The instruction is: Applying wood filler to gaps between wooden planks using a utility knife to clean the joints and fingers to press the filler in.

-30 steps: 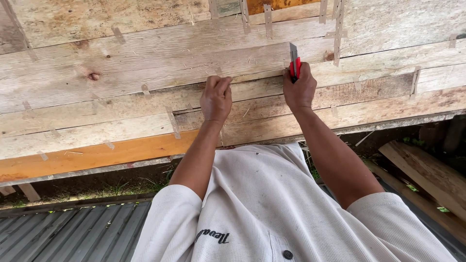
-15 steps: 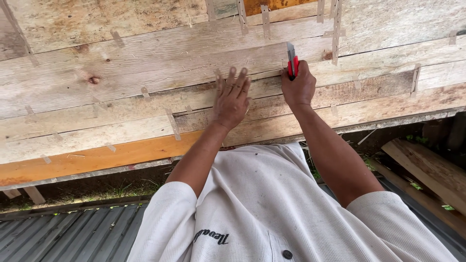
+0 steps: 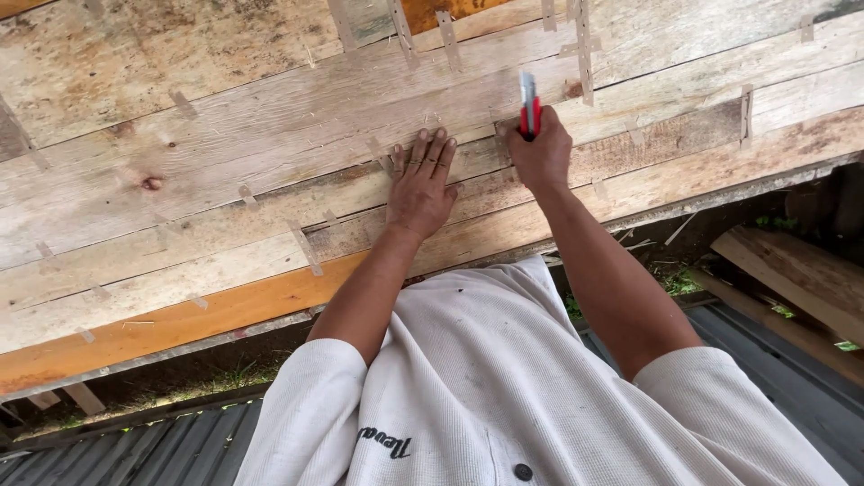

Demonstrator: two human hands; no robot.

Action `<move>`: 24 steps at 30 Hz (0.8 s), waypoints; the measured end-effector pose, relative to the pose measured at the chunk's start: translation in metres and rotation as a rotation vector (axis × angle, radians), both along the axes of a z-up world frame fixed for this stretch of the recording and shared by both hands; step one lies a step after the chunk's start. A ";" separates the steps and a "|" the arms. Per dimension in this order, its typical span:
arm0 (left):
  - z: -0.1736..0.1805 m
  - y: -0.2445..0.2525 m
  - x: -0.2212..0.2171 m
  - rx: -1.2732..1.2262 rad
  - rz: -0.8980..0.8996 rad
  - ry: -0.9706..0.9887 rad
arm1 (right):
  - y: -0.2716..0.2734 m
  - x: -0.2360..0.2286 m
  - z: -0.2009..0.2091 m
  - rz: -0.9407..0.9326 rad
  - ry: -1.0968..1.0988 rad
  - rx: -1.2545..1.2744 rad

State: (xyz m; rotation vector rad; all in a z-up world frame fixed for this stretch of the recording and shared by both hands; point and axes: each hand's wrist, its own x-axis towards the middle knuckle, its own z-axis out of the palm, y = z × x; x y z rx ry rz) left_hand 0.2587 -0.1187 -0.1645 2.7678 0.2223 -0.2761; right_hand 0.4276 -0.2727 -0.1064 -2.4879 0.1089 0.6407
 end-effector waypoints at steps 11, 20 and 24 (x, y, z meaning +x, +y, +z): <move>0.007 0.001 0.003 0.006 0.029 0.049 | 0.034 -0.002 0.017 0.102 0.076 -0.217; 0.005 0.012 -0.001 -0.118 -0.016 0.117 | 0.014 0.001 0.019 0.145 0.041 -0.013; 0.015 0.014 -0.005 -0.133 -0.044 0.077 | 0.013 0.000 0.008 0.102 -0.016 -0.017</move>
